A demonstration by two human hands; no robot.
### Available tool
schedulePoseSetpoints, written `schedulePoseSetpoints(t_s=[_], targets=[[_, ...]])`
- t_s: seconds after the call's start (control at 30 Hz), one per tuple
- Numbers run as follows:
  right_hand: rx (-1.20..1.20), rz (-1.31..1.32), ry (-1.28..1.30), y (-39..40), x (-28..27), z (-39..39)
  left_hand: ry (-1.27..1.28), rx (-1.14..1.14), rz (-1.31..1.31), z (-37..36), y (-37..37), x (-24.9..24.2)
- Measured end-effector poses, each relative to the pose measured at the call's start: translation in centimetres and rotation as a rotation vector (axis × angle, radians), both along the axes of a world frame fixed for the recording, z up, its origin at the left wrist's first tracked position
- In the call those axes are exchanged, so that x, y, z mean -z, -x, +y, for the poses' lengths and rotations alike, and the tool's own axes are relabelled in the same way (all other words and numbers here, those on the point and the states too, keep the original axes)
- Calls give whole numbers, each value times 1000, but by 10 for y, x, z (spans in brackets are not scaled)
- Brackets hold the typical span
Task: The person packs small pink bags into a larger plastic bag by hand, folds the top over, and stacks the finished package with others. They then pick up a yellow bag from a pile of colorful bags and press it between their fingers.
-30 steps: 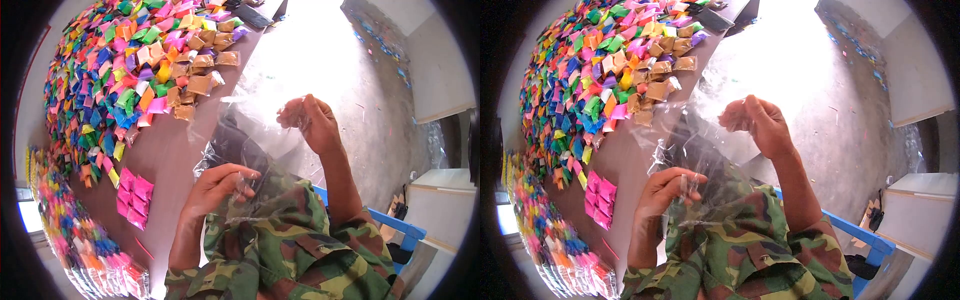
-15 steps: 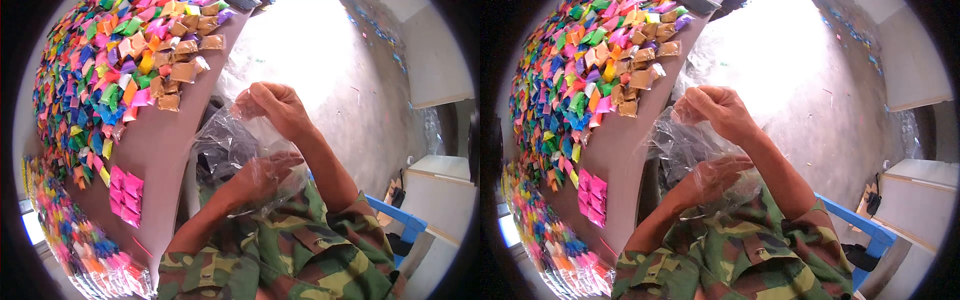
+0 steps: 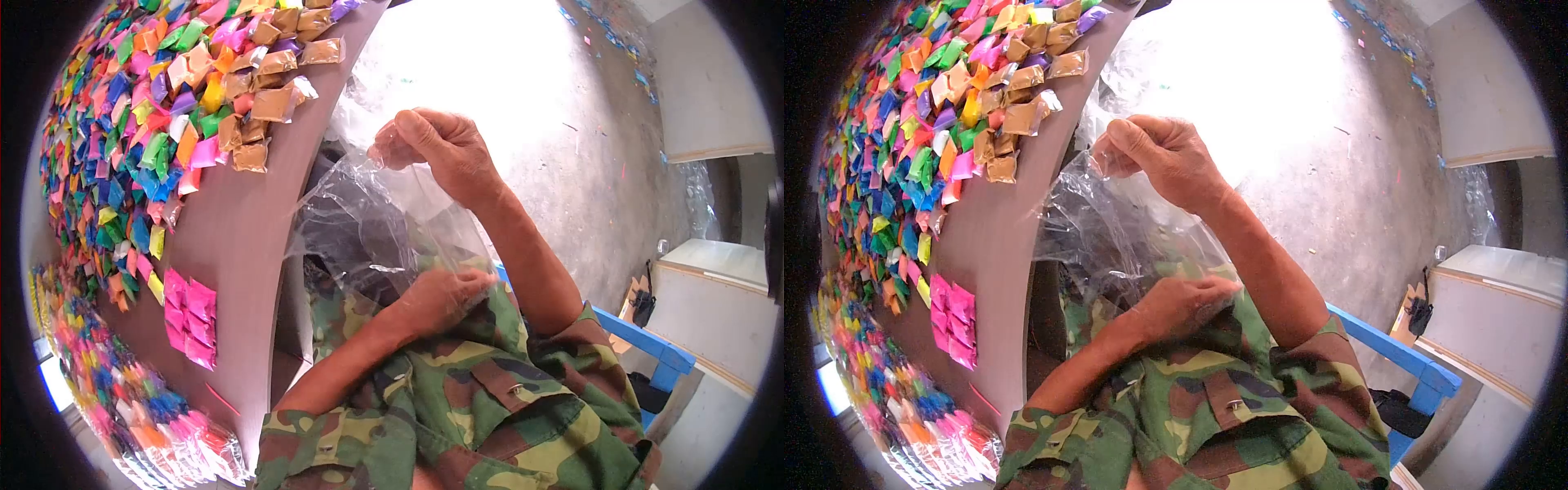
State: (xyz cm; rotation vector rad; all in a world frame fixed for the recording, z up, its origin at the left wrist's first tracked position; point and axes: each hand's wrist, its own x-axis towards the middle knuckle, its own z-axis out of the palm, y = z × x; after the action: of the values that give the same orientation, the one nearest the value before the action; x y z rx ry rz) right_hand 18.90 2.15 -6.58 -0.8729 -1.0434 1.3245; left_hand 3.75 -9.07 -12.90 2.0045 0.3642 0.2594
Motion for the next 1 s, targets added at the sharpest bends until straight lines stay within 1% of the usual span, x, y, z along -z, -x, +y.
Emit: schedulePoseSetpoints(t_s=[0.1, 0.2, 0.3, 0.4, 0.5, 0.6, 0.7, 0.8, 0.87, 0.9, 0.97, 1.0], targets=[[-12, -14, 2, -1, 0, -2, 76, 22, 85, -5, -2, -8], [-7, -16, 3, -4, 3, -4, 67, 42, 58, -8, 2, 1], [-6, -27, -11, -6, 2, -6, -5, 83, 226, -7, 1, 0], [-6, -26, -9, -6, -2, -8, -61, 122, 272, -3, -1, -3], [13, -14, 6, -7, 0, -7, 6, 71, 217, -8, 9, 3], [4, -25, 18, -8, -1, -1, 16, 42, 150, -7, 15, 6], [-32, -44, 19, -3, -2, 4, -9, -1, 164, -9, 14, 0], [-61, -100, 29, 5, -7, 3, -72, 40, 369, -4, 8, -17], [-80, -174, 65, 7, -16, 2, -133, 76, 437, -3, 6, -14], [-79, -168, 91, 8, -13, 2, -164, 92, 475, -3, 8, -11], [-70, -154, 91, 6, -12, 3, -53, -11, 308, -8, 16, 1], [-63, -149, 94, 4, -11, 3, 3, -58, 220, -7, 18, -2]])
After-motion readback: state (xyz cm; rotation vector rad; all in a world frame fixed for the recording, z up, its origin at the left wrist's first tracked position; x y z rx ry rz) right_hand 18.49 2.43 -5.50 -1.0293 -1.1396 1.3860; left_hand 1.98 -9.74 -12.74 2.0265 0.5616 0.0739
